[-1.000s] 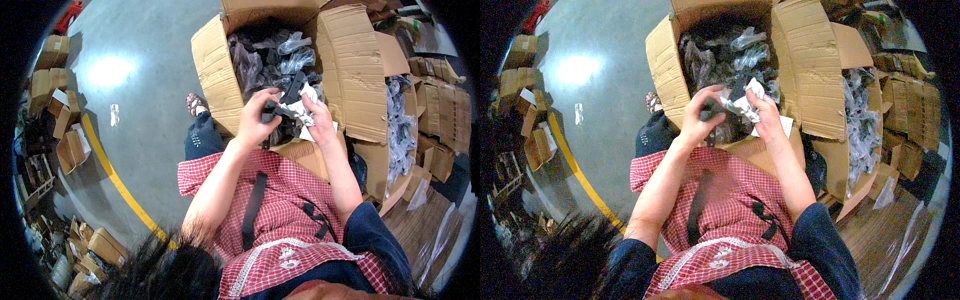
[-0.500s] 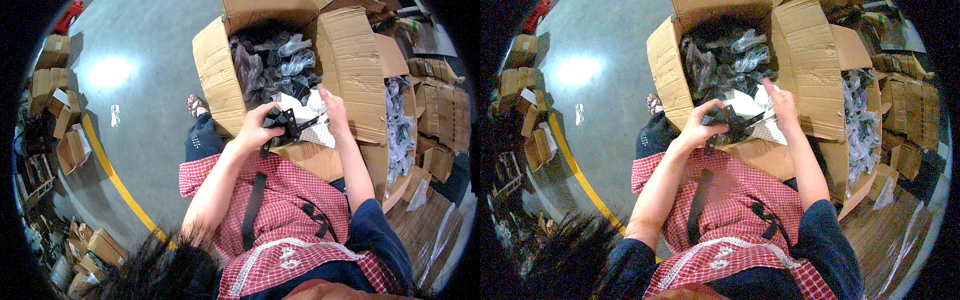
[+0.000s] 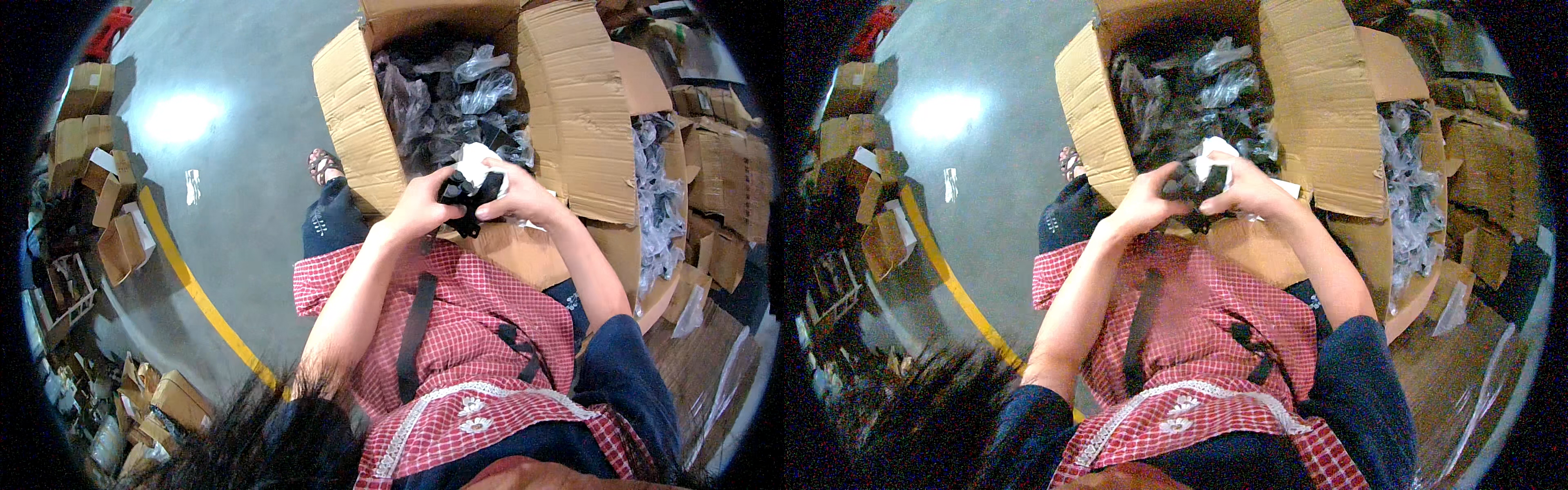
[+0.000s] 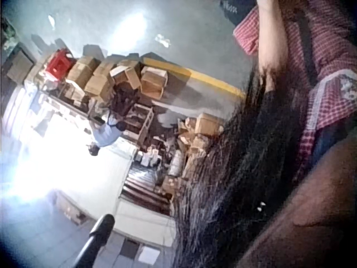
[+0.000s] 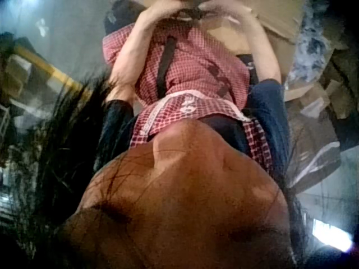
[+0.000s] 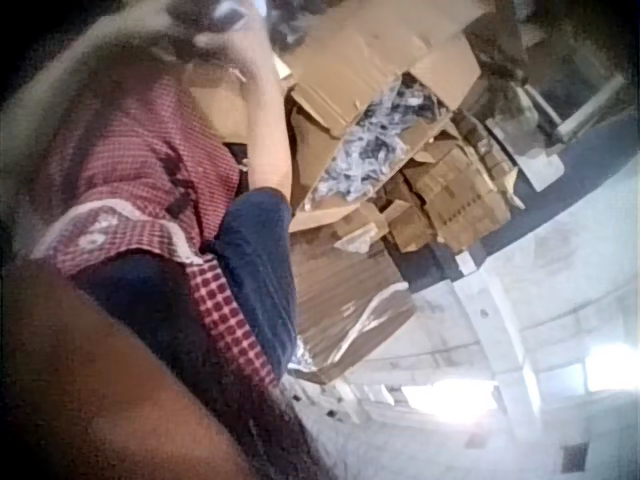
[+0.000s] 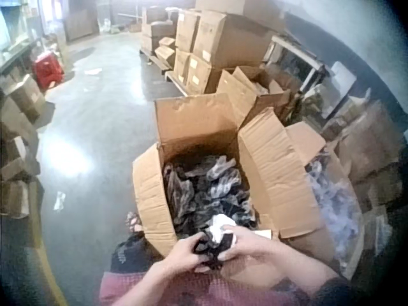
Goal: The person wipes a black plastic component with a cloth, selects several matching plastic parts from a box, and places them into a clear plastic bag.
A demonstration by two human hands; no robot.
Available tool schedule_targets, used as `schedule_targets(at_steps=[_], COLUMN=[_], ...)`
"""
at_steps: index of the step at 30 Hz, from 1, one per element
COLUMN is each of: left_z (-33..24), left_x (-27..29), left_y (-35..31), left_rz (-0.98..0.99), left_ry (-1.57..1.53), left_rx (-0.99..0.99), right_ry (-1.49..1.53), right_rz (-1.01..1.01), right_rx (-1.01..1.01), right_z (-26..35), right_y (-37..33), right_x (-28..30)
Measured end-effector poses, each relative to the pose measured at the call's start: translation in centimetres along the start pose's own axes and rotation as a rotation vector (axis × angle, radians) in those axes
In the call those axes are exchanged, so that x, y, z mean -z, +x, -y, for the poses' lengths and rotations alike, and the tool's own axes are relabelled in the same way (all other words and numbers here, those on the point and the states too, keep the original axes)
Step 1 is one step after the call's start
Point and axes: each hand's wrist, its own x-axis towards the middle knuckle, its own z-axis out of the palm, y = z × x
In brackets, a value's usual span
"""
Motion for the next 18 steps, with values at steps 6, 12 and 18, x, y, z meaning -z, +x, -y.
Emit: schedule_targets(at_steps=[6, 12, 18], left_z=[0.3, -0.8, -5.9], left_x=[-0.8, -1.4, -2.2], left_y=[-0.8, -2.8, -4.8], left_rz=[0.114, -0.054, -0.141], left_ry=[-0.07, -0.357, -0.722], left_rx=[-0.079, 0.245, 0.337], right_ry=[0.449, 0.344, -0.706], right_rz=[-0.108, -0.616, -0.577], right_rx=[-0.021, 0.325, 0.244], right_z=[0.2, 1.4, 2.4], right_y=[-2.5, -3.6, -8.2], right_x=[1.4, 7.8, 3.8])
